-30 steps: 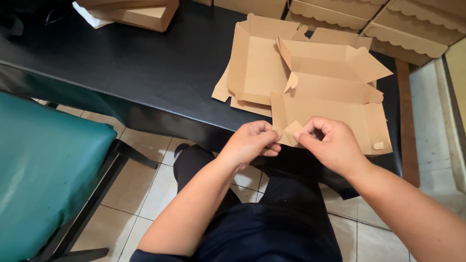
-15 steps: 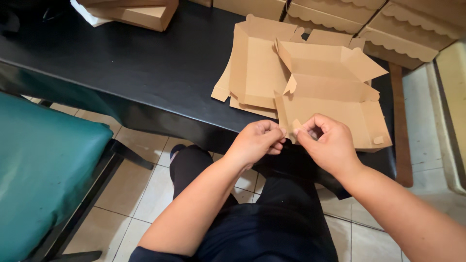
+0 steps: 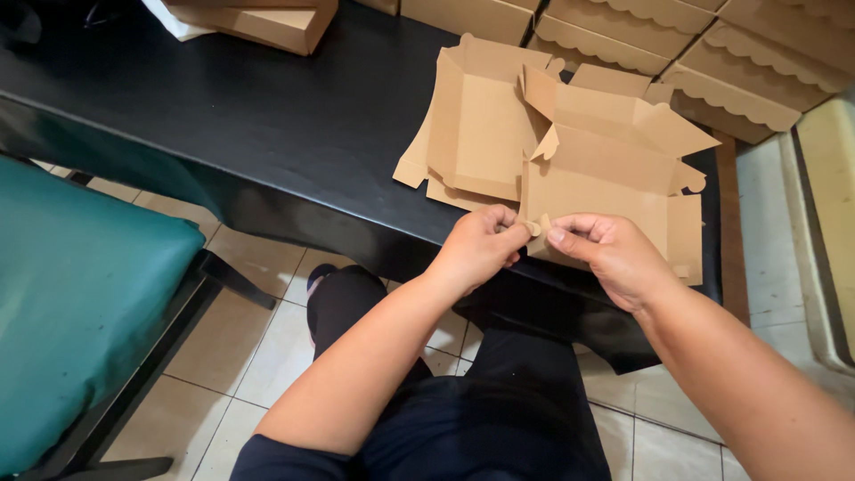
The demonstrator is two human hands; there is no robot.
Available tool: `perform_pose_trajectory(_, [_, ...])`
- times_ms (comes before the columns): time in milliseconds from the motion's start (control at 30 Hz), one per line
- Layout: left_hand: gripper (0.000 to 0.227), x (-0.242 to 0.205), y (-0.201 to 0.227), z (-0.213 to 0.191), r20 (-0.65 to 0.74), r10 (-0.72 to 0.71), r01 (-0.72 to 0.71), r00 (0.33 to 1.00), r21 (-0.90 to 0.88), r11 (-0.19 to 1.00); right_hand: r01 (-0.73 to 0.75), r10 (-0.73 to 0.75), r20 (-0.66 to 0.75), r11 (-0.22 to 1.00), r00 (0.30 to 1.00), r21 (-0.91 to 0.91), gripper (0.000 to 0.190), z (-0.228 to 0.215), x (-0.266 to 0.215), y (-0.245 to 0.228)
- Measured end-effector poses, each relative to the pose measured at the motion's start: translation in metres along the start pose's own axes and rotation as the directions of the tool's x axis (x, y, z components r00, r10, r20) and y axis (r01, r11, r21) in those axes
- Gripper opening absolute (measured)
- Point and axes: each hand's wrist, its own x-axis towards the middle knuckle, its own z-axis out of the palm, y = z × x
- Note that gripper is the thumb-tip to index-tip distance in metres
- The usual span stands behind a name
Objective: The person assembles flat cardboard boxes by folding the sides and securing the tabs. They work on a black table, handling multiple units one by one, folding the flaps, and tucking the locking tabs into place to form the box structure.
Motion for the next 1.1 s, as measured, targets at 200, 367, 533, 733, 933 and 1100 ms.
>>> perform_pose_trajectory(200, [0.027, 0.001, -0.002, 0.004, -0.004, 0.017, -0.017, 1.0, 0.003, 1.0, -0.024, 0.024, -0.004, 1.0, 1.0, 0.019, 0.024, -0.001, 0.003, 0.003])
perform_pose_trajectory(367, [0.026, 0.0, 0.003, 0.004, -0.018, -0.016, 0.017, 1.0, 0.032, 0.999, -0.065, 0.065, -0.029, 0.998, 0.997, 0.009, 0.025, -0.001, 0.005, 0.0])
perform_pose_trajectory(533, [0.027, -0.002, 0.003, 0.006, -0.069, 0.094, -0.079, 0.993, 0.191, 0.978, -0.07, 0.07, -0.02, 0.997, 0.997, 0.023, 0.025, -0.003, 0.005, 0.005])
perform_pose_trajectory(733, [0.028, -0.003, 0.005, 0.009, -0.108, 0.122, -0.097, 0.987, 0.215, 0.972, -0.092, 0.092, 0.008, 0.991, 0.996, 0.101, 0.028, -0.008, 0.003, 0.002])
perform_pose_trajectory(933, [0.027, -0.007, 0.009, 0.009, -0.125, 0.148, -0.103, 0.981, 0.309, 0.945, -0.087, 0.089, -0.011, 0.99, 0.996, 0.11, 0.028, -0.005, 0.003, 0.002])
perform_pose_trajectory(1100, [0.026, -0.007, 0.011, 0.01, -0.078, 0.115, -0.083, 0.99, 0.332, 0.94, -0.095, 0.1, -0.027, 0.986, 0.995, 0.136, 0.026, -0.005, 0.005, 0.006])
